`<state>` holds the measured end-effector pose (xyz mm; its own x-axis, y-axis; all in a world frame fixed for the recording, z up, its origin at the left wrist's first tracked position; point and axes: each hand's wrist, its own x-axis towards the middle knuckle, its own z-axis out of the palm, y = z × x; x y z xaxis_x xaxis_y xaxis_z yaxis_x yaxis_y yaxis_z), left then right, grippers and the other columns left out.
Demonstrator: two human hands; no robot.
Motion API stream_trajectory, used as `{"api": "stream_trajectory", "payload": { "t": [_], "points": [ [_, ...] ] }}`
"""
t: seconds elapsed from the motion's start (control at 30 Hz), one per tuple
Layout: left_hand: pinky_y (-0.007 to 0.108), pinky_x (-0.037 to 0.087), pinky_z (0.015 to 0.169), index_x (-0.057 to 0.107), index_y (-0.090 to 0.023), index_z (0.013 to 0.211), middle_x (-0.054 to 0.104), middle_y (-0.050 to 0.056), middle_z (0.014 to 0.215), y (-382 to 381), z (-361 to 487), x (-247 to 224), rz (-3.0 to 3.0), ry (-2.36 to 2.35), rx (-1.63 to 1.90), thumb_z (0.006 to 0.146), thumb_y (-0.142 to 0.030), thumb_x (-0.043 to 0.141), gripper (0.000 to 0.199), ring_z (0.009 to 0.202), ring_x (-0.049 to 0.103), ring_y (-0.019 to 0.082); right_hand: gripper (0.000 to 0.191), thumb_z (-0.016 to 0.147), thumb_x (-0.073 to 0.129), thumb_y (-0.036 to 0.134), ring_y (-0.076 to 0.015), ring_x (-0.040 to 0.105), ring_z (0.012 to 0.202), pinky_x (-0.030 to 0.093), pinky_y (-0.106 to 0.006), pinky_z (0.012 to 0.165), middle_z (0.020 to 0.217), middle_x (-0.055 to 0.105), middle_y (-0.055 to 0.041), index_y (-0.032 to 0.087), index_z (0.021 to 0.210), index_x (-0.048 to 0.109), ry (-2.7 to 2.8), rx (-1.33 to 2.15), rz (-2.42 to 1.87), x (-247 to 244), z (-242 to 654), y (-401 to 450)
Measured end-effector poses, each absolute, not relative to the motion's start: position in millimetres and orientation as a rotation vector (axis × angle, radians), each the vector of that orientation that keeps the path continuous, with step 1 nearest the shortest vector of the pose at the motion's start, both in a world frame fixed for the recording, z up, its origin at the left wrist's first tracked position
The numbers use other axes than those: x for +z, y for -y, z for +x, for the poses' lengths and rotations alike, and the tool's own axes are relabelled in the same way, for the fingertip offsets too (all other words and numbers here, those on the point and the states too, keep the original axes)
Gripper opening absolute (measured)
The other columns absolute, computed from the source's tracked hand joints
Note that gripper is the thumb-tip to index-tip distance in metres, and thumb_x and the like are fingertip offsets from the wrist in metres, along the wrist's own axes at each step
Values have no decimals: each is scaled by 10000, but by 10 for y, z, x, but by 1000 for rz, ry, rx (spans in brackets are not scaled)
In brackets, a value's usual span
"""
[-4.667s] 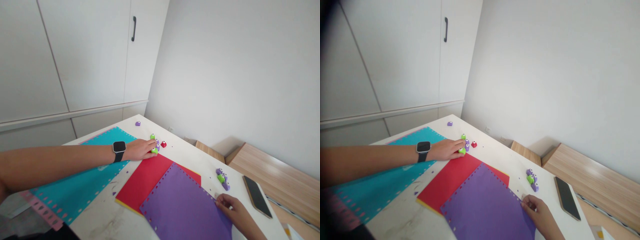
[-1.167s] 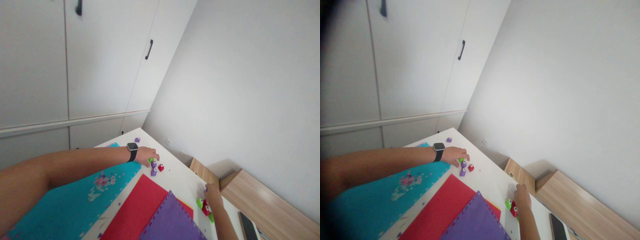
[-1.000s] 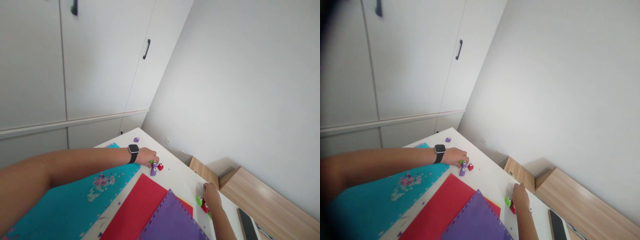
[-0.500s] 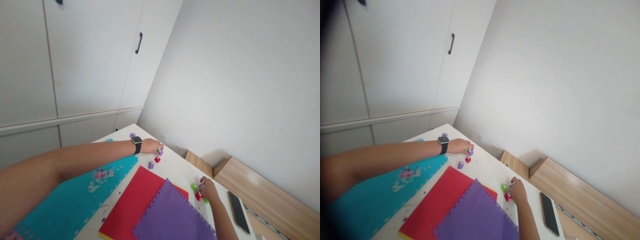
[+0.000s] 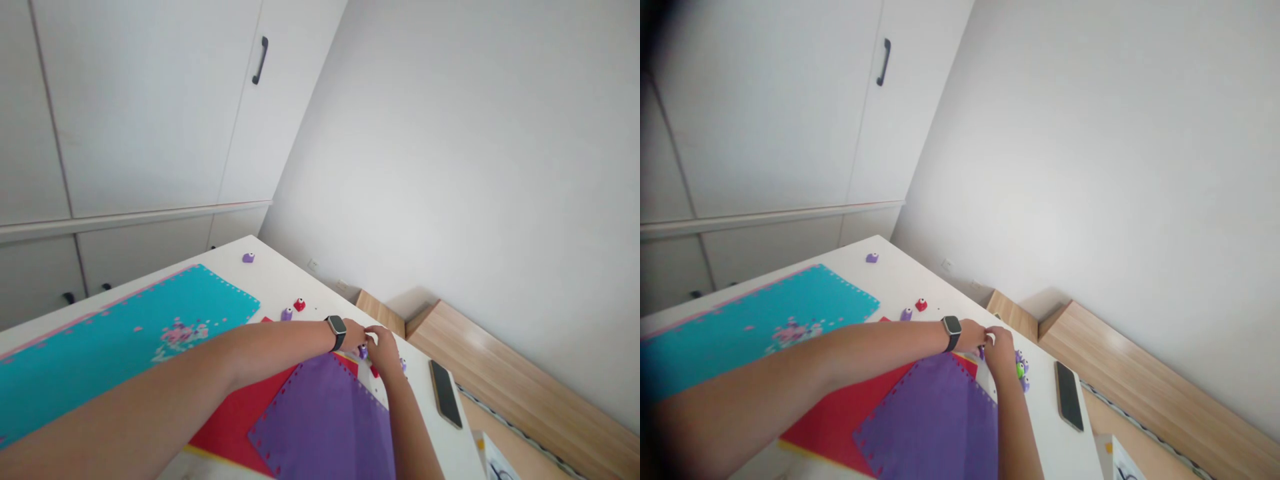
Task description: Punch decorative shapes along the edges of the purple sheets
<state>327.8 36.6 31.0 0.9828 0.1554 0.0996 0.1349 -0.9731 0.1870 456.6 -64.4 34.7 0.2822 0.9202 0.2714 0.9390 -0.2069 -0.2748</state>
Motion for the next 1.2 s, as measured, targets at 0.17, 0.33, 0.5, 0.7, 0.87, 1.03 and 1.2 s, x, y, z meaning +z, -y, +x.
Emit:
{"api": "stream_trajectory", "payload": {
  "t": [0.17, 0.33, 0.5, 0.7, 0.87, 1.03, 1.2],
  "points": [
    [345, 543, 763, 705, -176, 1104, 754, 115, 1076, -343, 3070, 398, 2932, -286, 251, 780, -389, 839, 409, 963, 721, 295, 219, 896, 603, 113, -233, 695, 1082, 513, -426, 995, 1098, 768, -81, 164, 1060, 739, 1619, -35, -2158, 365, 4541, 487],
    [379, 498, 839, 671, -208, 1127, 703, 126, 1127, -785, 2267, 601, 2925, -526, 384, 839, -448, 771, 389, 1078, 667, 322, 225, 908, 616, 148, -247, 676, 1099, 488, -427, 1023, 1124, 759, -94, 163, 1097, 736, 1726, 30, -2074, 288, 4259, 258],
    [349, 479, 722, 691, -207, 1046, 694, 122, 1043, -1291, 1381, 661, 2908, -723, 228, 588, -576, 895, 623, 875, 684, 317, 448, 839, 743, 265, -284, 599, 1239, 407, -407, 1123, 1281, 708, -110, 176, 1274, 687, 1972, 122, -1894, 202, 3638, -122],
    [297, 459, 724, 678, -275, 1102, 717, 56, 1065, -1207, 1023, 436, 2867, -722, 184, 692, -488, 854, 494, 931, 689, 275, 371, 974, 660, 364, -275, 628, 1175, 521, -513, 1002, 1334, 626, -104, 190, 1298, 613, 2139, 182, -1846, 140, 3028, -679],
    [319, 470, 782, 685, -249, 1082, 728, 64, 1012, -1049, 1129, 258, 2824, -757, 254, 801, -383, 786, 327, 962, 688, 280, 321, 988, 644, 364, -240, 664, 1073, 577, -456, 914, 1280, 643, -94, 188, 1257, 627, 2168, 202, -1972, 70, 2992, -705],
    [320, 471, 826, 690, -216, 1084, 729, 76, 1011, -1057, 1533, 179, 2776, -763, 306, 800, -324, 796, 322, 985, 678, 274, 327, 985, 649, 360, -245, 662, 1082, 577, -459, 915, 1285, 640, -95, 186, 1261, 624, 2071, 143, -2193, 77, 3349, -369],
    [327, 472, 831, 702, -203, 1082, 739, 93, 1041, -878, 2277, 116, 2735, -692, 303, 771, -379, 835, 381, 1022, 676, 289, 316, 987, 646, 359, -239, 664, 1072, 580, -449, 907, 1281, 641, -94, 191, 1254, 627, 1923, 34, -2422, 134, 3812, 24]
  ]
}}
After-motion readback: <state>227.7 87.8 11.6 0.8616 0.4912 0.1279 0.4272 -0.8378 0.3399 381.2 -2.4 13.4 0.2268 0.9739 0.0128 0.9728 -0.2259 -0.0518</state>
